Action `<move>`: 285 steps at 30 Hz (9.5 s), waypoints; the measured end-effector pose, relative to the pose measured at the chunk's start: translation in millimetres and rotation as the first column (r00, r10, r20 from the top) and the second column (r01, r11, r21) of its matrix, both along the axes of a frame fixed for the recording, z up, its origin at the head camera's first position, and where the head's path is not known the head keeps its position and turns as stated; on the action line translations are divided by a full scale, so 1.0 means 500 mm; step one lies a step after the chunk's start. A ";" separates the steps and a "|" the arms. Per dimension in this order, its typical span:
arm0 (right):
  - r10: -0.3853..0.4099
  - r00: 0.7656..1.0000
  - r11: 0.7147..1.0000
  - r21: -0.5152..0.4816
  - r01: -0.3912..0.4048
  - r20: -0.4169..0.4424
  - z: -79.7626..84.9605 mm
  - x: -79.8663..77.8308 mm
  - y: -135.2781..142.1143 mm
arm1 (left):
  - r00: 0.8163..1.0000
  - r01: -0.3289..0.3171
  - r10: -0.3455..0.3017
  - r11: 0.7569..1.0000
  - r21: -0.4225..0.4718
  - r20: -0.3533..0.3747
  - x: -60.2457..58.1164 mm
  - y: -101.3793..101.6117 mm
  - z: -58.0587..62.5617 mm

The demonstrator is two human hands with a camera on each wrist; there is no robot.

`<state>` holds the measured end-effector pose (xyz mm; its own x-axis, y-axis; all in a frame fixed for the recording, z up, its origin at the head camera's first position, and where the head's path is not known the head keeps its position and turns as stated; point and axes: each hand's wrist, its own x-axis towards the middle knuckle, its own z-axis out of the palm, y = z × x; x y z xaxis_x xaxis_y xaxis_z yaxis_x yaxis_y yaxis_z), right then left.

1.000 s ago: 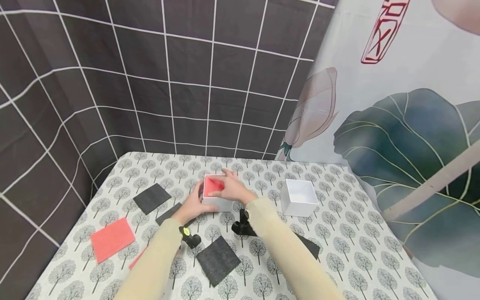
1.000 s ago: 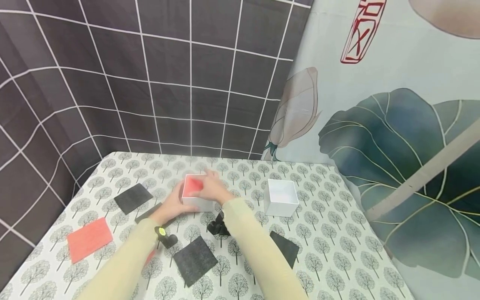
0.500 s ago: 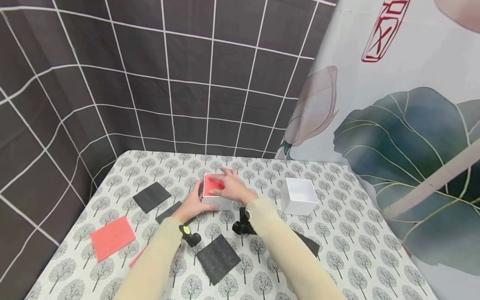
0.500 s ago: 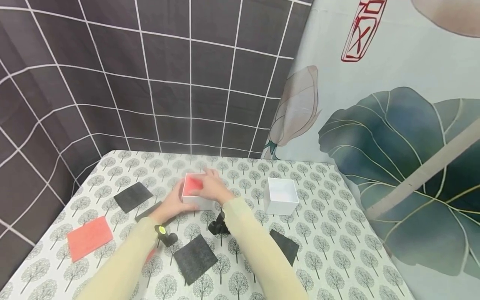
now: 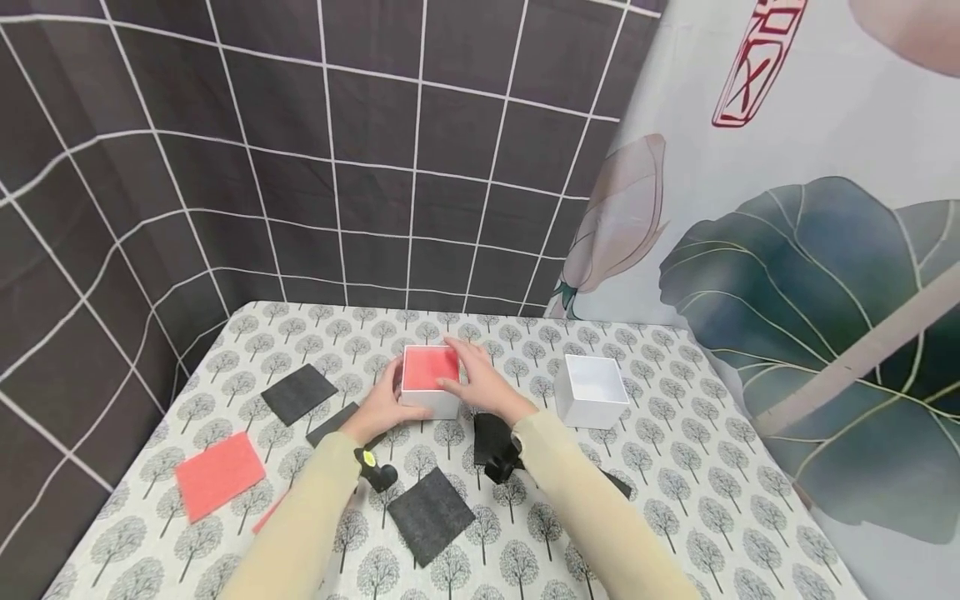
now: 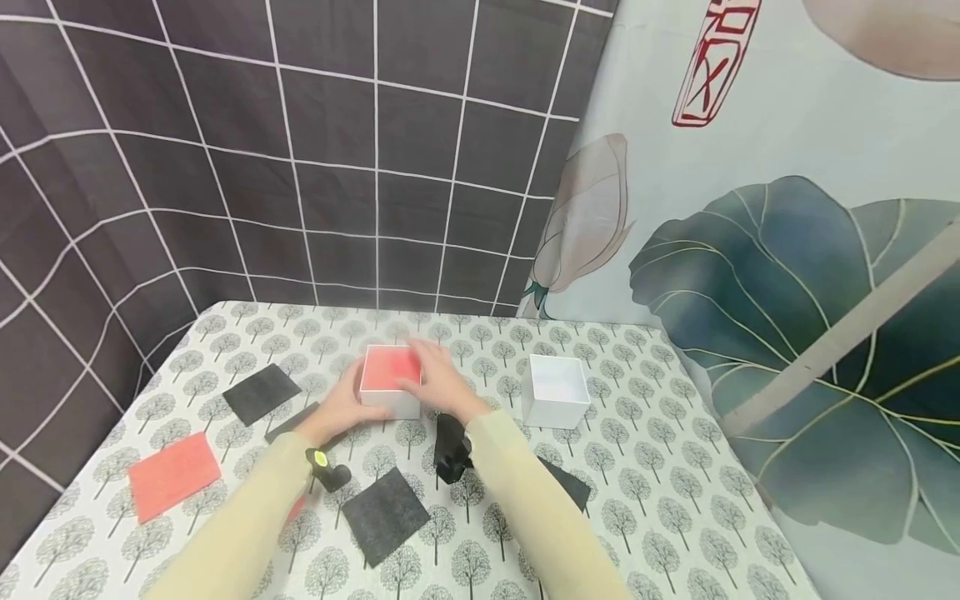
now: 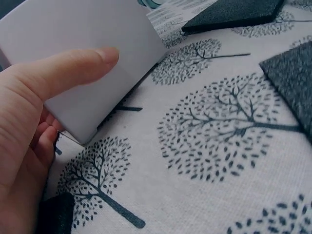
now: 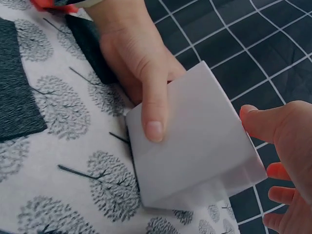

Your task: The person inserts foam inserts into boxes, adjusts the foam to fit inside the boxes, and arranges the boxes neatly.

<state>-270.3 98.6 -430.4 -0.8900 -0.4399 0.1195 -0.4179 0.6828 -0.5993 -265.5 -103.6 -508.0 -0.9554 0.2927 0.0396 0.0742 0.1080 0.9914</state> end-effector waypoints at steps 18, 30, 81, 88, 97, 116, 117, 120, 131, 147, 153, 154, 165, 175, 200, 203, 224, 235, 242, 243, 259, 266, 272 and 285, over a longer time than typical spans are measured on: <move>0.000 0.996 0.998 -0.060 -0.005 -0.093 0.017 0.045 0.084 | 0.995 -0.026 0.007 0.981 -0.191 -0.099 0.008 0.005 0.079; -0.085 0.985 0.994 -0.083 0.073 -0.148 0.039 0.108 0.183 | 0.953 -0.204 0.157 0.966 -0.162 -0.259 0.034 0.059 0.174; -0.235 0.971 0.963 0.130 0.238 -0.038 -0.128 0.359 0.428 | 0.975 0.147 -0.160 0.985 -0.092 -0.152 0.046 0.447 0.020; -0.269 0.963 0.955 0.130 0.266 0.006 -0.133 0.361 0.425 | 0.980 0.145 -0.155 0.986 -0.087 -0.126 0.034 0.463 0.015; -0.207 0.973 0.958 0.179 0.222 -0.101 -0.117 0.360 0.436 | 0.983 0.139 -0.145 0.989 -0.059 -0.116 0.019 0.481 0.012; -0.200 0.975 0.970 0.124 0.211 -0.095 -0.103 0.359 0.442 | 0.978 0.178 -0.178 0.984 -0.010 -0.111 -0.002 0.482 0.001; -0.202 0.975 0.970 0.116 0.212 -0.087 -0.100 0.357 0.442 | 0.977 0.182 -0.180 0.983 0.001 -0.111 -0.002 0.481 0.000; -0.212 0.975 0.972 0.092 0.217 -0.061 -0.087 0.351 0.443 | 0.977 0.191 -0.188 0.981 0.024 -0.100 -0.005 0.480 -0.005; -0.156 0.976 0.987 0.010 0.159 -0.153 -0.015 0.304 0.474 | 0.984 0.171 -0.168 0.983 0.068 -0.054 -0.005 0.478 -0.004; -0.136 0.971 0.985 0.078 0.154 -0.197 0.036 0.197 0.511 | 0.984 0.175 -0.176 0.978 0.110 0.003 0.009 0.486 -0.005; -0.136 0.980 0.984 0.096 0.151 -0.146 0.042 0.154 0.509 | 0.984 0.180 -0.180 0.978 0.106 -0.011 0.006 0.478 -0.003; -0.137 0.981 0.984 0.100 0.151 -0.136 0.043 0.147 0.509 | 0.983 0.181 -0.181 0.978 0.106 -0.012 0.006 0.477 -0.003; -0.172 0.985 0.972 0.157 0.174 -0.023 0.051 0.084 0.499 | 0.982 0.188 -0.188 0.977 0.101 -0.001 0.002 0.475 -0.005; -0.130 0.991 0.982 0.142 0.124 0.036 0.047 0.049 0.480 | 0.979 0.203 -0.203 0.972 0.121 -0.012 0.014 0.462 0.013; -0.098 0.920 0.995 0.021 0.098 0.380 0.048 0.020 0.500 | 0.976 0.217 -0.215 0.972 0.090 -0.038 0.005 0.464 0.004; -0.062 0.923 0.998 -0.003 0.068 0.380 0.045 0.021 0.500 | 0.976 0.218 -0.216 0.972 0.092 -0.031 0.012 0.458 0.017; -0.019 0.933 0.996 -0.071 0.048 0.358 0.023 0.028 0.499 | 0.981 0.191 -0.188 0.977 0.093 -0.041 0.002 0.473 -0.006; -0.001 0.946 0.999 -0.051 0.018 0.323 0.021 0.025 0.494 | 0.975 0.222 -0.219 0.968 0.120 -0.043 0.031 0.455 0.051; 0.002 0.955 1.000 -0.023 0.005 0.296 0.027 0.028 0.485 | 0.973 0.229 -0.224 0.968 0.105 -0.052 0.026 0.454 0.049; -0.005 0.956 0.999 -0.032 0.015 0.292 0.028 0.029 0.485 | 0.973 0.230 -0.226 0.967 0.110 -0.051 0.025 0.454 0.048; -0.217 0.939 0.956 -0.137 0.260 0.267 0.013 0.040 0.507 | 0.972 0.231 -0.226 0.966 0.115 -0.060 0.030 0.449 0.054; -0.292 0.919 0.943 -0.082 0.324 0.266 0.010 0.042 0.503 | 0.973 0.227 -0.222 0.966 0.121 -0.058 0.030 0.453 0.051; -0.291 0.914 0.945 -0.064 0.321 0.282 0.012 0.040 0.501 | 0.974 0.225 -0.221 0.968 0.115 -0.047 0.028 0.452 0.051; -0.219 0.972 0.973 0.089 0.212 0.081 0.030 0.024 0.461 | 0.973 0.231 -0.228 0.967 0.113 -0.036 0.033 0.451 0.061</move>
